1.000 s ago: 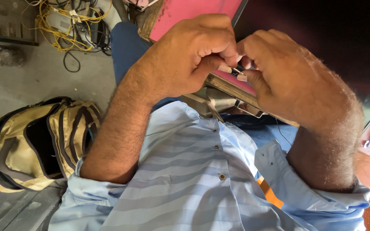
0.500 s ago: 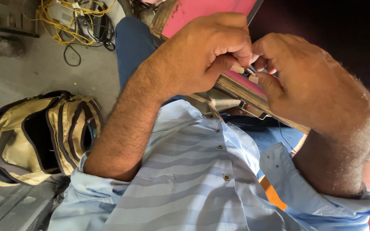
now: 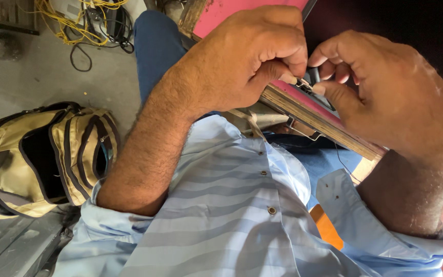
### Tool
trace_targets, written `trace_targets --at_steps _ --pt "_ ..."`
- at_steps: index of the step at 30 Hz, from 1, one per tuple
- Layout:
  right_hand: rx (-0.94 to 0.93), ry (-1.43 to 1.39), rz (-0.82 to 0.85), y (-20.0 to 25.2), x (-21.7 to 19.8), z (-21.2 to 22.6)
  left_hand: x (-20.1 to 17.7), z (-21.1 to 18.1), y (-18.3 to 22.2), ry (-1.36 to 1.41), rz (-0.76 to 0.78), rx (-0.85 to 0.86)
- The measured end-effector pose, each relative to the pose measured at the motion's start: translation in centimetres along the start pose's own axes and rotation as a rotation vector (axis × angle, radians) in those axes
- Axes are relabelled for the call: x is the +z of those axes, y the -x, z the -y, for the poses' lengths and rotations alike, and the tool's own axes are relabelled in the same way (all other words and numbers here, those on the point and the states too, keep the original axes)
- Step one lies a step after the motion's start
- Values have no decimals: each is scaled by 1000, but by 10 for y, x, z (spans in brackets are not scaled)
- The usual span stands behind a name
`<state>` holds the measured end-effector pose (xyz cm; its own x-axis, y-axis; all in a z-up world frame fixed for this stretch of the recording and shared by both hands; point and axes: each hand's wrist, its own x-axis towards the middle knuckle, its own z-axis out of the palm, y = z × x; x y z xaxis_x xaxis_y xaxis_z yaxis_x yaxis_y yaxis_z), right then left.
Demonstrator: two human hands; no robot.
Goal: The person routes thin wires and connects a small electronic component along the bottom edge of a laptop screen by hand.
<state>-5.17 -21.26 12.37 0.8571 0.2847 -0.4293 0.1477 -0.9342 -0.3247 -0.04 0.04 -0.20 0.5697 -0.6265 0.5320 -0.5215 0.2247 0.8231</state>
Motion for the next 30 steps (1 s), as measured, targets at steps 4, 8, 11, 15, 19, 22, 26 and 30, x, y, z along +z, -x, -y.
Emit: trace_targets --at_steps 4,8,11,15,19,22,26,30 --pt "-49 -18 -41 6 1 2 -2 -1 0 -21 3 10" --pt "-85 -74 -93 10 7 3 -3 -5 -1 -14 3 -2" --pt "-83 -102 -111 12 8 3 -3 -5 -1 -6 3 3" --pt "-103 -103 -126 12 9 4 -2 -3 0 -36 9 -2" --pt "-93 -101 -157 9 9 5 -1 0 1 -39 5 -6" --pt "-112 -98 -175 9 10 6 0 0 1 -28 1 -8" --pt "-102 -46 -194 11 10 8 0 0 2 -33 -11 10" --pt "-37 -42 -208 16 11 10 1 1 2 -33 -11 17"
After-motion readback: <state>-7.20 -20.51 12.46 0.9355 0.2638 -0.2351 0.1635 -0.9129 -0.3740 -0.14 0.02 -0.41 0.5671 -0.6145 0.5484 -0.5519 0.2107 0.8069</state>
